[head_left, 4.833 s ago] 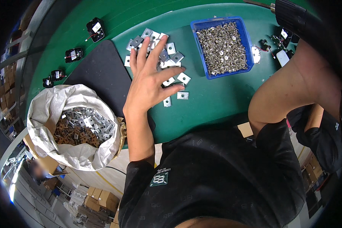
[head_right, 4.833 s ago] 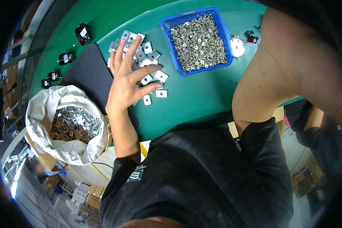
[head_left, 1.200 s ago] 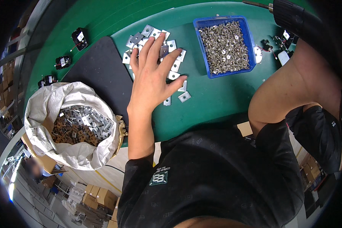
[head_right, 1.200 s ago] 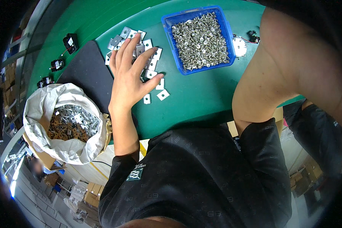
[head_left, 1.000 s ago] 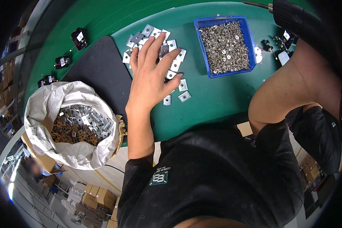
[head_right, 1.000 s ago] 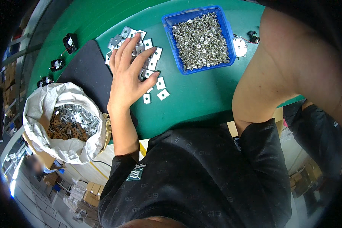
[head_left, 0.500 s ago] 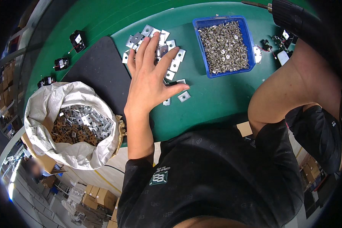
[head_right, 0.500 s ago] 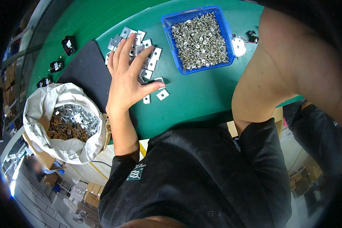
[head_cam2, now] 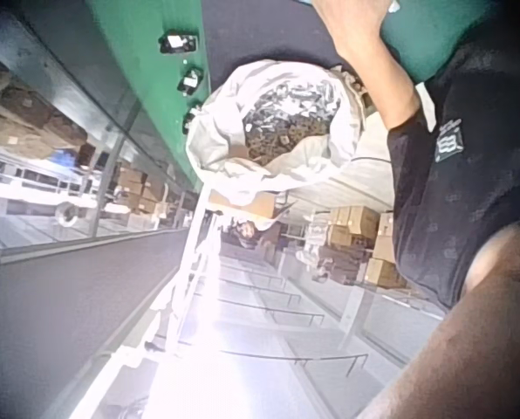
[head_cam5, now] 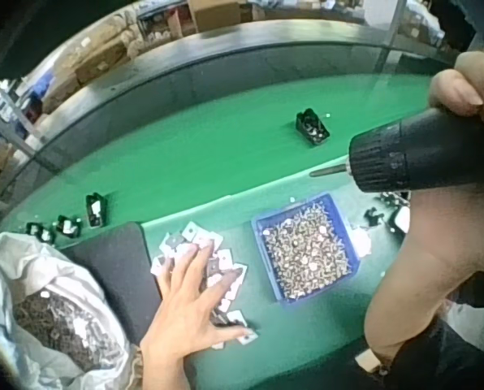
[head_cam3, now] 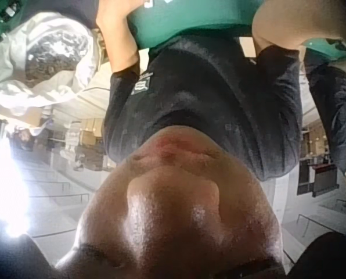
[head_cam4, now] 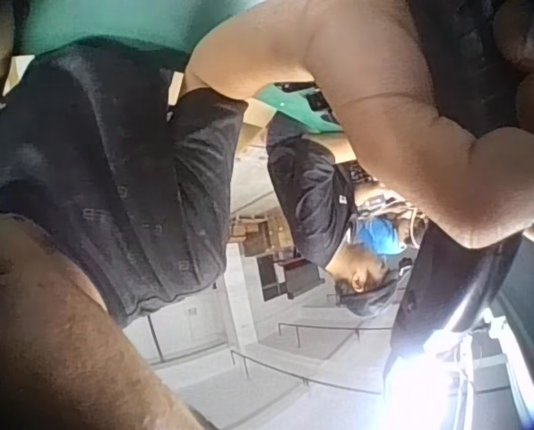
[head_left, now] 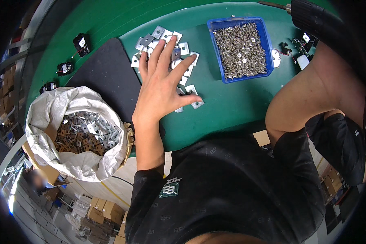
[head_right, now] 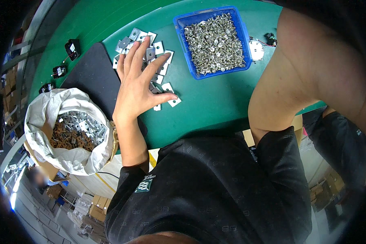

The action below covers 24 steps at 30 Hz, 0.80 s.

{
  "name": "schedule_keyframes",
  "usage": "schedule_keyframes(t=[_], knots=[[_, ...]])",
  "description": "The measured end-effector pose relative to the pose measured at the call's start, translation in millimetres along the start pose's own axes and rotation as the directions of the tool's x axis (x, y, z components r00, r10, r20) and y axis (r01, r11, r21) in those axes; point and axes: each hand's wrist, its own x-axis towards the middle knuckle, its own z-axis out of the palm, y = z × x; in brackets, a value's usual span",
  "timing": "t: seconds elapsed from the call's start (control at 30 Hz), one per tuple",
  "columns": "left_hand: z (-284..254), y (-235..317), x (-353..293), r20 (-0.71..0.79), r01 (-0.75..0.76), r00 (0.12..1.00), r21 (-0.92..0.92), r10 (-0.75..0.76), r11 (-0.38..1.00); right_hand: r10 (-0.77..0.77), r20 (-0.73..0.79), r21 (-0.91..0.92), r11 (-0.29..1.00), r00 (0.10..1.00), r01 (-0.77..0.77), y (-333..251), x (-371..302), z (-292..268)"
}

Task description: Assemble electronic components using an electric screwdriver.

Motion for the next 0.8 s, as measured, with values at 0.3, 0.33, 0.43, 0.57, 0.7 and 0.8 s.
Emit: schedule_keyframes(t=[0.3, 0.33, 0.43, 0.57, 0.7, 0.8], knots=[[-1.9, -2.1, -1.9, 0.029, 0.008, 1.000, -0.027, -0.008, 1.000, 0.003, 0.003, -0.004, 1.000, 1.000, -0.003, 2.9, -1.3, 9.7], [-5.5, -1.8, -2.9, 0.059, 0.020, 0.998, -0.022, -0.019, 1.000, 0.003, 0.003, -0.006, 1.000, 1.000, -0.003, 3.1, 0.4, 7.9], [-17.9, -2.0, -11.5, 0.071, 0.108, 0.992, 0.007, -0.108, 0.994, 0.003, 0.001, -0.012, 1.000, 1.000, -0.003, 1.7, -1.9, 17.7], [-18.0, -13.7, -16.1, 0.094, 0.140, 0.986, -0.025, -0.137, 0.990, 0.009, -0.003, -0.010, 1.000, 1.000, -0.009, 16.2, 1.8, 21.5], [-16.0, -16.2, -16.4, 0.089, 0.133, 0.987, -0.025, -0.130, 0.991, 0.019, 0.001, -0.007, 1.000, 1.000, -0.019, -1.5, -2.4, -0.9], [-13.2, -17.5, -15.7, 0.071, 0.129, 0.989, -0.032, -0.126, 0.991, 0.022, 0.000, -0.007, 1.000, 1.000, -0.022, 1.3, -2.9, -1.0]])
